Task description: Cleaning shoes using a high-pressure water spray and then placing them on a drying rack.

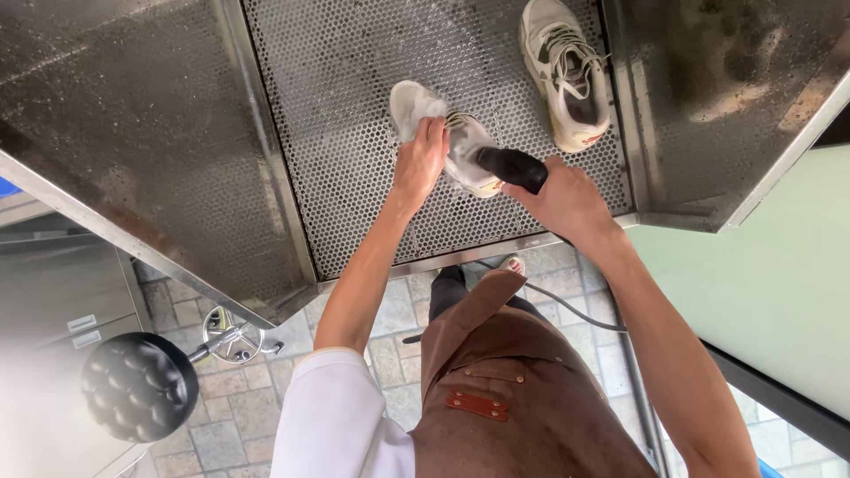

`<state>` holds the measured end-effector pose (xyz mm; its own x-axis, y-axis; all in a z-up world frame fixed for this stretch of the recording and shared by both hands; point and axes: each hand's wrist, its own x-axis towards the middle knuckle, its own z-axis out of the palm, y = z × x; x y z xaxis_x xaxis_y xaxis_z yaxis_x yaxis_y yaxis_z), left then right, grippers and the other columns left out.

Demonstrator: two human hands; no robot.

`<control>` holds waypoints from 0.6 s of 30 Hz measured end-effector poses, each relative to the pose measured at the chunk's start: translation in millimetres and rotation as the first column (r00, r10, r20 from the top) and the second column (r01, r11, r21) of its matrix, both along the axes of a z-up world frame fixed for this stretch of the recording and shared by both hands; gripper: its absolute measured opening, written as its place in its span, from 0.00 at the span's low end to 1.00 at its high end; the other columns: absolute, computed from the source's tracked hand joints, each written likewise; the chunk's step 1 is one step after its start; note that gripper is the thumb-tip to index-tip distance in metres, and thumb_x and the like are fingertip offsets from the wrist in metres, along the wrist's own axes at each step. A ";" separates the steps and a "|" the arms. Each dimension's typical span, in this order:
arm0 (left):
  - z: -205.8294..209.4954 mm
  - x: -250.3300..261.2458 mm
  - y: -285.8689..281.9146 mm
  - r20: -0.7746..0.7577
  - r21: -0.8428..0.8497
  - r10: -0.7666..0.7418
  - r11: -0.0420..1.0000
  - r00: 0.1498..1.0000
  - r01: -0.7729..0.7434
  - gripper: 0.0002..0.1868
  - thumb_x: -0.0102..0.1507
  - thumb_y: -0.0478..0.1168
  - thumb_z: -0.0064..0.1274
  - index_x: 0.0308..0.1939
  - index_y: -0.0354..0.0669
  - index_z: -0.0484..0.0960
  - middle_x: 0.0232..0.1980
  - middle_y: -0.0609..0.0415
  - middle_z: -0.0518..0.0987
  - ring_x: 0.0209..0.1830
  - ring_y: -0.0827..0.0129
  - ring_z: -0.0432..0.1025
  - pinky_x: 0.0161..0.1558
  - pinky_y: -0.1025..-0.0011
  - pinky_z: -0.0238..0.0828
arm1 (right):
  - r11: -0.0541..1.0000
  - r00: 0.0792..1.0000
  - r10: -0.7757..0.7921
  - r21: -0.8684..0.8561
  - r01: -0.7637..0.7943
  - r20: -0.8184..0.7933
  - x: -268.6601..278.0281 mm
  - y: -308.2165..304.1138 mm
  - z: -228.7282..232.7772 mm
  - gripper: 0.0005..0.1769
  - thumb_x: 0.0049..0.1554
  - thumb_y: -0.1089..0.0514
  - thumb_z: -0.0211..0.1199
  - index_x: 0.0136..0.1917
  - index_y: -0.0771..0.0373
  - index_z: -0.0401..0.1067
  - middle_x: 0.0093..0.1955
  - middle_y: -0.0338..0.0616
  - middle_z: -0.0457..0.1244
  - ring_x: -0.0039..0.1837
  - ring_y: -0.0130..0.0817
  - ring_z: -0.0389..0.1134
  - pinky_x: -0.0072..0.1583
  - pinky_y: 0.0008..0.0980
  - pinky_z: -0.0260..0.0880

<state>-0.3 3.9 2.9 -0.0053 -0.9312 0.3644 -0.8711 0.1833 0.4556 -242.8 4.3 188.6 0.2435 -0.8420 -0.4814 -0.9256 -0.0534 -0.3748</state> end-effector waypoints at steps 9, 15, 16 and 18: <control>-6.0 -0.7 -2.6 -0.011 0.054 0.016 0.998 1.000 -0.016 0.11 0.71 0.37 0.51 0.53 0.31 0.74 0.50 0.42 0.78 0.26 0.52 0.80 0.24 0.66 0.79 | 0.998 0.999 -0.025 0.063 0.027 -0.040 6.9 -2.8 18.0 0.41 0.53 0.32 0.68 0.55 0.76 0.70 0.40 0.65 0.69 0.48 0.58 0.75 0.52 0.50 0.75; -5.2 -0.2 -1.6 0.027 0.018 0.010 1.000 1.000 -0.011 0.11 0.70 0.38 0.51 0.52 0.32 0.74 0.50 0.44 0.78 0.26 0.52 0.80 0.24 0.65 0.79 | 0.999 0.999 -0.018 0.032 0.020 -0.049 8.8 -2.4 17.8 0.41 0.53 0.31 0.68 0.54 0.75 0.72 0.41 0.65 0.70 0.49 0.58 0.74 0.52 0.50 0.75; -4.3 0.0 -1.3 0.026 0.017 0.011 1.000 1.000 -0.012 0.11 0.70 0.38 0.51 0.52 0.32 0.74 0.50 0.44 0.78 0.26 0.52 0.80 0.24 0.65 0.79 | 0.999 0.999 -0.017 0.032 0.018 -0.050 10.5 -3.4 20.7 0.41 0.53 0.31 0.68 0.54 0.75 0.72 0.41 0.65 0.70 0.49 0.58 0.74 0.52 0.50 0.75; -2.9 -1.9 -1.2 0.022 0.016 0.020 1.000 1.000 -0.021 0.12 0.69 0.38 0.51 0.52 0.34 0.75 0.48 0.45 0.78 0.25 0.52 0.80 0.25 0.64 0.79 | 0.998 0.997 -0.007 0.062 0.012 -0.077 12.0 -5.0 26.8 0.42 0.53 0.30 0.68 0.54 0.76 0.71 0.42 0.66 0.69 0.49 0.58 0.74 0.51 0.50 0.75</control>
